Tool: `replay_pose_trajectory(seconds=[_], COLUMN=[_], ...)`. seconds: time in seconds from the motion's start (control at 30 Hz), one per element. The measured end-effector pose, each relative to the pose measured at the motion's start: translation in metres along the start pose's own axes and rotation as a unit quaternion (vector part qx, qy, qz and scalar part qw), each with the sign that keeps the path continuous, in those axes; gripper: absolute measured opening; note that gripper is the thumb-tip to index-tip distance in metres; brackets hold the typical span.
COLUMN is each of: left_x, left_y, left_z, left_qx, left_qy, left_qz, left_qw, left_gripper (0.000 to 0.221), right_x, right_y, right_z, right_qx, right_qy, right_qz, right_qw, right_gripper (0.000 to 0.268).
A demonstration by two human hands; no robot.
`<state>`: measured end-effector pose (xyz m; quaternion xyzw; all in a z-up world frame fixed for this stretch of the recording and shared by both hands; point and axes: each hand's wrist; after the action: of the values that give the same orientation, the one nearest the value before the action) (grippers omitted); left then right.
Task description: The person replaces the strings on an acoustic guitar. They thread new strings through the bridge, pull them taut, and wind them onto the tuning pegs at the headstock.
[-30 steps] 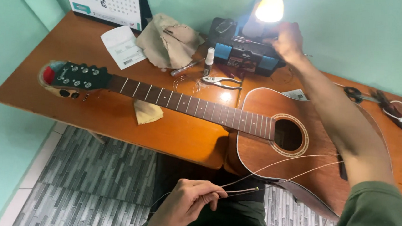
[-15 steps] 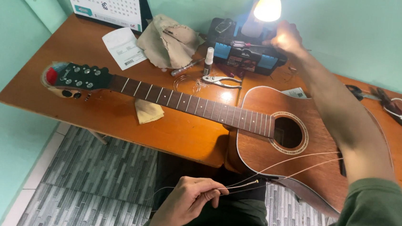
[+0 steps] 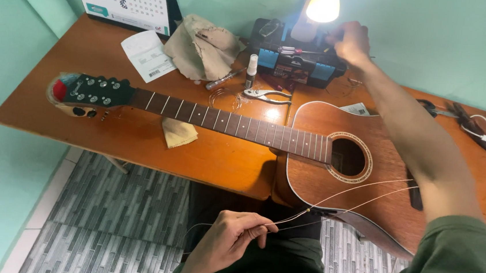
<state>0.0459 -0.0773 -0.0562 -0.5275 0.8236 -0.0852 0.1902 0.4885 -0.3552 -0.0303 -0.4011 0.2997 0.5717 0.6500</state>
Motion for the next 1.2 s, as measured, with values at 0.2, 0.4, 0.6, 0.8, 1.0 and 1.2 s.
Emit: replay_pose_trajectory(seconds=[0.2,0.4,0.6,0.8,1.0,1.2], left_x=[0.001,0.006,0.023,0.07,0.143,0.18], left_y=[-0.001,-0.027,-0.091,-0.197,-0.291,-0.317], left_z=[0.005,0.005,-0.019,-0.042,-0.005,0.028], left_qx=[-0.02,0.041,0.151,0.262,0.07,0.027], left_qy=[0.019,-0.093,-0.182,-0.224,-0.284,-0.331], left_qz=[-0.008,-0.065,-0.082,-0.091,0.023,0.083], left_qw=[1.0,0.993,0.968,0.934,0.956,0.94], left_gripper=[0.077,0.034,0.023,0.017,0.005,0.009], right_x=[-0.009,-0.114,-0.195,-0.212,-0.199,-0.178], right_y=[-0.01,0.121,0.264,0.347,0.388,0.392], right_z=[-0.055,-0.048,-0.08,-0.14,-0.15,-0.166], right_qx=[-0.22,-0.204,-0.112,-0.037,-0.003,0.019], right_qy=[0.084,-0.088,-0.052,-0.263,-0.366,-0.368], right_qz=[-0.037,0.015,-0.079,-0.104,-0.119,-0.145], right_qw=[0.971,0.975,0.989,0.958,0.923,0.918], right_gripper=[0.014,0.011,0.013,0.024,0.031,0.025])
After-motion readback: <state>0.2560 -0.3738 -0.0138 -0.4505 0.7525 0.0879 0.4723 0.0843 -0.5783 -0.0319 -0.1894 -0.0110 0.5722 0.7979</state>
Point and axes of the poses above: each hand's wrist, its own y-axis away from the middle knuckle, its own x-axis out of the palm, z = x × y, and after that the axes turned 4 degrees about -x, right-handed
